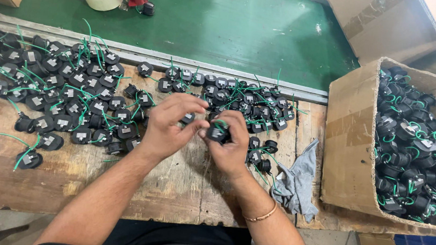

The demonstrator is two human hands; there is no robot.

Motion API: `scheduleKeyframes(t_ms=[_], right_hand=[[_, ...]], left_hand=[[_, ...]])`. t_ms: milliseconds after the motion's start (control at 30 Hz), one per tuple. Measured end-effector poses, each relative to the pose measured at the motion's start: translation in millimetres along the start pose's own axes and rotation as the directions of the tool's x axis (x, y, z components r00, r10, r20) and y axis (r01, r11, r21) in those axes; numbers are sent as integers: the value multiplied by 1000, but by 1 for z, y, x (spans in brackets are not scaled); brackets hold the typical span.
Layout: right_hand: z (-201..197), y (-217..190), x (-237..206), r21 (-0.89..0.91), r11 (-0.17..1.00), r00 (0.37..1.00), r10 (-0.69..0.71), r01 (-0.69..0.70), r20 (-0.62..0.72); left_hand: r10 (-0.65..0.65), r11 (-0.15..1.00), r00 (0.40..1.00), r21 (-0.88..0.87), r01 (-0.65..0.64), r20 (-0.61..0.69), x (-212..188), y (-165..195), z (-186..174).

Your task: The person picks up black plug-shaped components with green wires from the workbench, twists and folds the wire against each unit by hand, and places the finished units into a cardboard box beside the bench, working through the pile one unit at a time.

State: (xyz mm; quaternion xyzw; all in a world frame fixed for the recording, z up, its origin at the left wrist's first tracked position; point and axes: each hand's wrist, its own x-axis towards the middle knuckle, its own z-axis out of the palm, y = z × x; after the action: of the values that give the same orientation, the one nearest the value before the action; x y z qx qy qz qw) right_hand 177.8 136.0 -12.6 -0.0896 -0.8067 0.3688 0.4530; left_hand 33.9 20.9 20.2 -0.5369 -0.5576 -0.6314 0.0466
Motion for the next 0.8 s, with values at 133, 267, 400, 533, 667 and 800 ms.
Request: scheduleKeyframes(t_ms=[133, 267, 400, 533, 667, 800], right_hand=[[-1, 6, 2, 366, 904, 971, 240, -221, -6], [-1, 9, 7, 706, 606, 894, 440, -366, 86], [-3, 9, 6, 651, 650, 890, 447, -391, 88], [-2, 13, 2, 656, 633, 888, 442, -411, 130], [-2, 20, 0, 640, 647, 888, 443, -414, 126], [-2, 24, -1, 624, 674, 895, 435, -395, 97]], left_hand=[[-100, 919, 995, 385, 86, 18, 2, -10, -8], [-190, 736, 969, 676, 36, 155, -4, -25, -6], [-313, 696, 926, 714, 73, 211, -13, -41, -4], [-366, 728, 923, 654, 204, 121, -16, -48, -9], [-309, 841, 951, 475, 261, 25, -10, -46, -13], [-247, 872, 968, 429, 237, -34, -5, -35, -11]])
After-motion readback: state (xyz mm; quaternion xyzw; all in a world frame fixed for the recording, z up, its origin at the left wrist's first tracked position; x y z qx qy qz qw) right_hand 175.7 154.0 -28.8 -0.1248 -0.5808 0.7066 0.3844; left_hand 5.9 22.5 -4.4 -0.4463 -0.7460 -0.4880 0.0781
